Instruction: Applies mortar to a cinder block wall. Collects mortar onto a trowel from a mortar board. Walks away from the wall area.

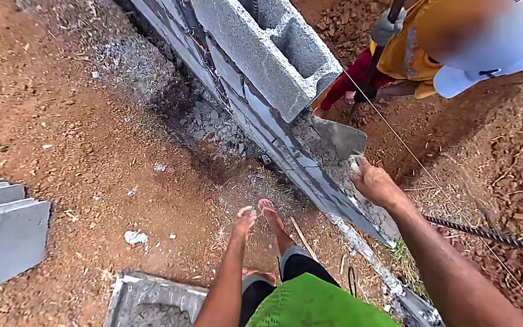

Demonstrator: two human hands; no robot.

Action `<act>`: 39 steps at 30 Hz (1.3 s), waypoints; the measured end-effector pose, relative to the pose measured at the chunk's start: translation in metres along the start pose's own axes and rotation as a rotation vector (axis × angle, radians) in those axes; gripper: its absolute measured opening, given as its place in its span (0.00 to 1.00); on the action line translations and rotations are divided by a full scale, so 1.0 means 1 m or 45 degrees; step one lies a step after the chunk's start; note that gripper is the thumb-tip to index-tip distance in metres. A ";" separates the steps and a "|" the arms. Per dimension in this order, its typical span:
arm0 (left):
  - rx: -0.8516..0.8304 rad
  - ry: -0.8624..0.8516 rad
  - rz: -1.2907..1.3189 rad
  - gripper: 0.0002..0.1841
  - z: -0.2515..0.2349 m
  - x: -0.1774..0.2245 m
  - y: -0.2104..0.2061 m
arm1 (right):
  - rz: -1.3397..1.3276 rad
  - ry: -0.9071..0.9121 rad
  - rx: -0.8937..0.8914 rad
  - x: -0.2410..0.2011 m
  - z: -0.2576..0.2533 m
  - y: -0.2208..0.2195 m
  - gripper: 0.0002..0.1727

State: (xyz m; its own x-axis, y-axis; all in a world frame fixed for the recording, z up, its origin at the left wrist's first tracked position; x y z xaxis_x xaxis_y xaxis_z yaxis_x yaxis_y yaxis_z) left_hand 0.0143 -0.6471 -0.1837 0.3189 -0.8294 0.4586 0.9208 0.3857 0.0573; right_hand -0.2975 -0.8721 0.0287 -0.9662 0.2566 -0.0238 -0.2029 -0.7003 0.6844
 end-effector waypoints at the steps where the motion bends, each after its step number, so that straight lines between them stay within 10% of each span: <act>1: -0.050 -0.061 0.013 0.20 -0.009 0.025 -0.022 | -0.028 -0.032 0.036 -0.002 -0.005 0.002 0.30; 13: -0.110 -0.423 0.385 0.21 -0.021 0.208 -0.172 | -0.045 -0.002 0.083 -0.009 0.006 -0.014 0.30; 39: -0.041 -0.054 0.631 0.21 -0.020 0.157 -0.230 | -0.099 -0.145 -0.213 0.013 0.042 -0.038 0.32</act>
State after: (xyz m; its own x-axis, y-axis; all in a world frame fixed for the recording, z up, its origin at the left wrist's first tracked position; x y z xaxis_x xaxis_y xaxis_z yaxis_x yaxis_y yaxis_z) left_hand -0.1431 -0.8738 -0.1427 0.7113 -0.5318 0.4597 0.6674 0.7162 -0.2043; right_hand -0.2956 -0.8148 0.0328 -0.9244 0.3811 0.0168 -0.3090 -0.7739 0.5528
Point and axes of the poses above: each hand's wrist, its own z-axis away from the middle knuckle, its own y-axis out of the back of the hand, x = y × z, the point moved 5 cm from there along -z, towards the middle knuckle, and after that the axes turned 5 degrees about -y, right-handed, at the moved point
